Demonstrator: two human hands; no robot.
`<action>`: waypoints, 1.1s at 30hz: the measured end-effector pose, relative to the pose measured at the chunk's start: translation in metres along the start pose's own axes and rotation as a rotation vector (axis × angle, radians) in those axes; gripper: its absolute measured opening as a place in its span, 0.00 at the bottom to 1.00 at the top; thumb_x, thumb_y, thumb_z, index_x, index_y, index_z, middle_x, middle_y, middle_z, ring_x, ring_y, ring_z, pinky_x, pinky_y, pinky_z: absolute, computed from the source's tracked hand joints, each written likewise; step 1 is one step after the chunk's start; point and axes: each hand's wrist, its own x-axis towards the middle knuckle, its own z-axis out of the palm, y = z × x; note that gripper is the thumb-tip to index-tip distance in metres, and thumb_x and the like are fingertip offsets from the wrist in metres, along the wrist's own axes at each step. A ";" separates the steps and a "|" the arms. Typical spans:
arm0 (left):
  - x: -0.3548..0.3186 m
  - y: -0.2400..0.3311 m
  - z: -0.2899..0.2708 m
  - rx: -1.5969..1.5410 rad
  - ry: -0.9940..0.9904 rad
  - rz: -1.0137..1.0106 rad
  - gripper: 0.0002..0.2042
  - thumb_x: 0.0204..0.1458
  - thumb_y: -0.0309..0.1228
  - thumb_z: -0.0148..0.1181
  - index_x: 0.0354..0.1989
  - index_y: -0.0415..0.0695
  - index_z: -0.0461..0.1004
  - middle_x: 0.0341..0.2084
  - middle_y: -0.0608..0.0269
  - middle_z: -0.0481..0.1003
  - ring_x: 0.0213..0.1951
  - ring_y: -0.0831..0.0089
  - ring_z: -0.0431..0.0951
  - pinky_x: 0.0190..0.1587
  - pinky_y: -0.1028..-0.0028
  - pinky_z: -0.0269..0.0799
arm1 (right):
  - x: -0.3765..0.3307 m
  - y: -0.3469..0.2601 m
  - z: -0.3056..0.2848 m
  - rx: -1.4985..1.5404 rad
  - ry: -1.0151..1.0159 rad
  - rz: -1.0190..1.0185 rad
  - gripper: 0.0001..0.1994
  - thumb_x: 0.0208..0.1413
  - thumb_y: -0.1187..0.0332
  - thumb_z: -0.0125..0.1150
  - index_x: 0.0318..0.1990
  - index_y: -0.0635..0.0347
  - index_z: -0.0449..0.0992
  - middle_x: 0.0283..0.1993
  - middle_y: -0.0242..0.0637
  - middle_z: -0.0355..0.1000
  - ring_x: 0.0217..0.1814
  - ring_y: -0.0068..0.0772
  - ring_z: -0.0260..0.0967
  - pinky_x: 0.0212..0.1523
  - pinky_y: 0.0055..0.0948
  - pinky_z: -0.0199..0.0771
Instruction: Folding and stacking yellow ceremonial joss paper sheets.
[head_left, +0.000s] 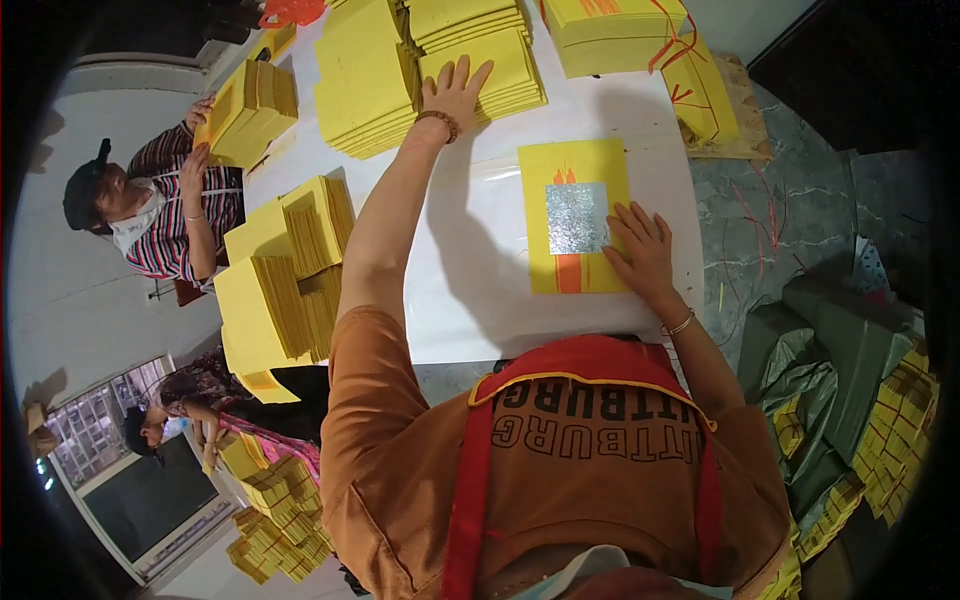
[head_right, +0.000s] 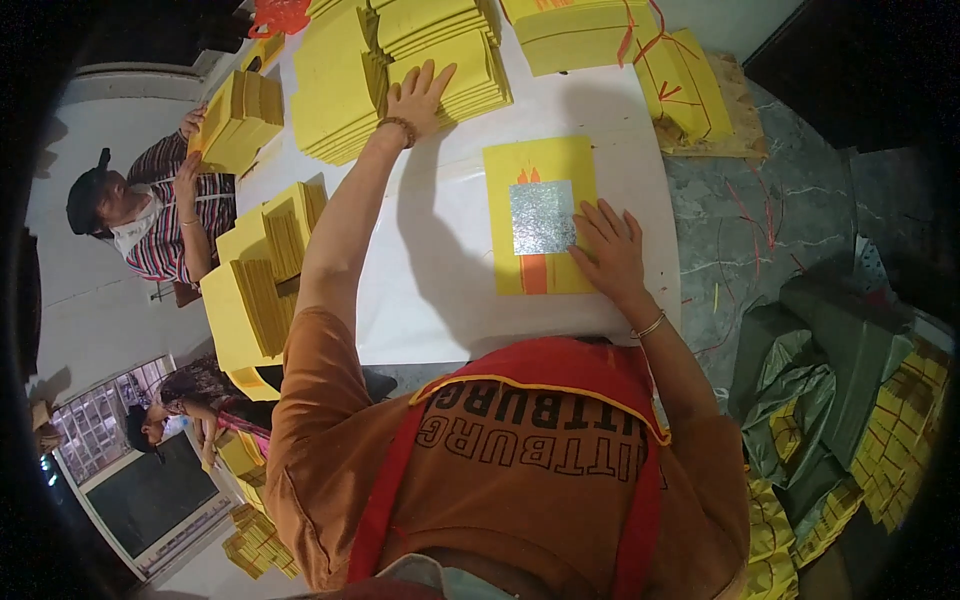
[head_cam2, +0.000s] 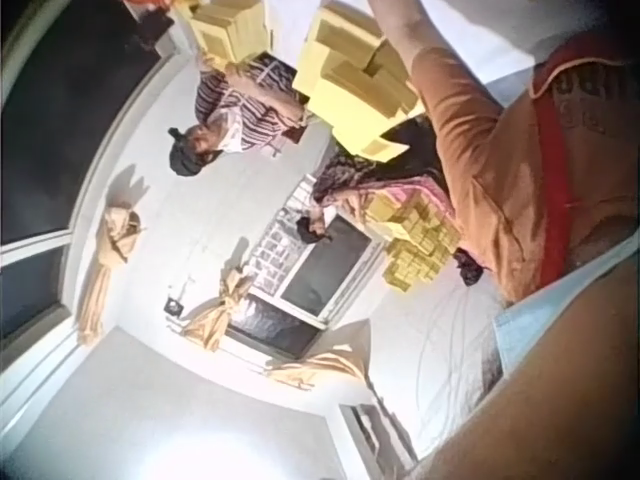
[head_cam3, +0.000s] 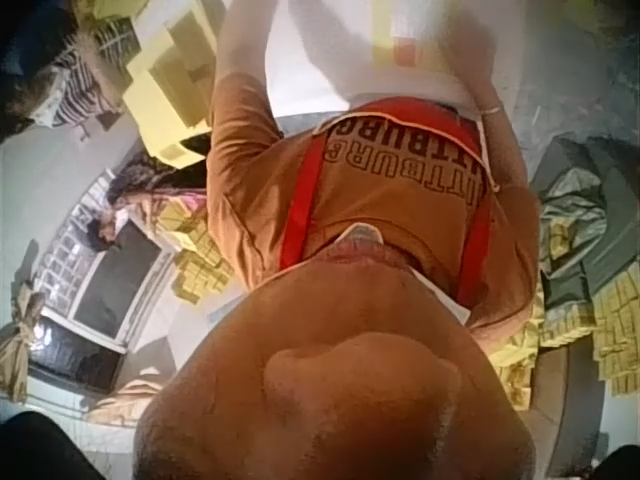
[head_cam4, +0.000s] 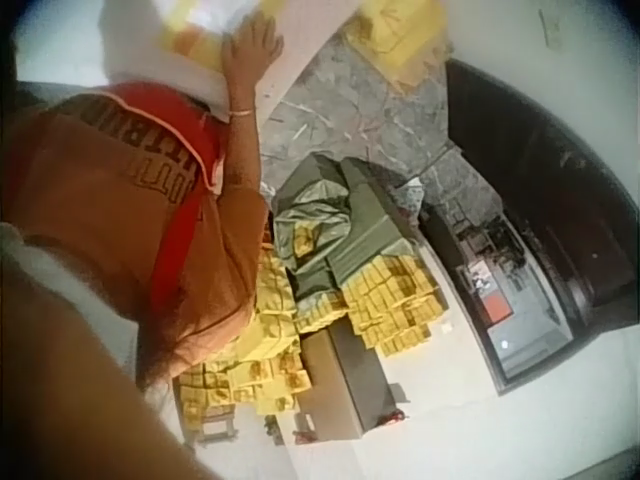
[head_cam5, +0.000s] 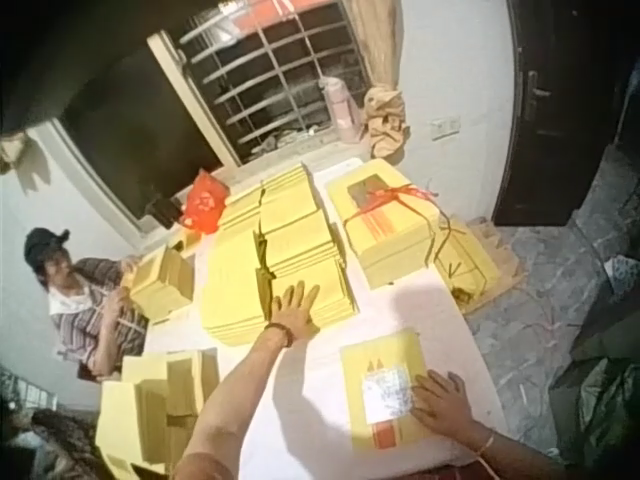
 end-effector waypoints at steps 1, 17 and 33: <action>0.001 0.003 0.002 0.024 0.012 -0.024 0.38 0.48 0.36 0.55 0.66 0.65 0.40 0.66 0.56 0.42 0.66 0.55 0.44 0.61 0.47 0.43 | 0.000 0.000 0.001 0.004 0.007 0.001 0.21 0.49 0.59 0.60 0.51 0.51 0.70 0.61 0.31 0.61 0.67 0.34 0.51 0.64 0.44 0.41; -0.091 0.076 -0.009 -0.328 0.427 0.181 0.30 0.42 0.32 0.58 0.59 0.52 0.61 0.58 0.52 0.58 0.58 0.51 0.58 0.54 0.47 0.52 | -0.007 0.010 0.012 0.070 0.131 0.045 0.19 0.50 0.62 0.57 0.51 0.51 0.70 0.60 0.33 0.61 0.66 0.33 0.52 0.63 0.42 0.44; -0.195 0.171 0.035 -0.331 0.225 0.468 0.26 0.45 0.25 0.51 0.58 0.47 0.61 0.49 0.45 0.66 0.48 0.53 0.69 0.46 0.54 0.65 | -0.007 0.017 0.006 0.171 -0.034 0.049 0.17 0.53 0.61 0.56 0.51 0.49 0.71 0.60 0.28 0.63 0.66 0.30 0.52 0.65 0.39 0.37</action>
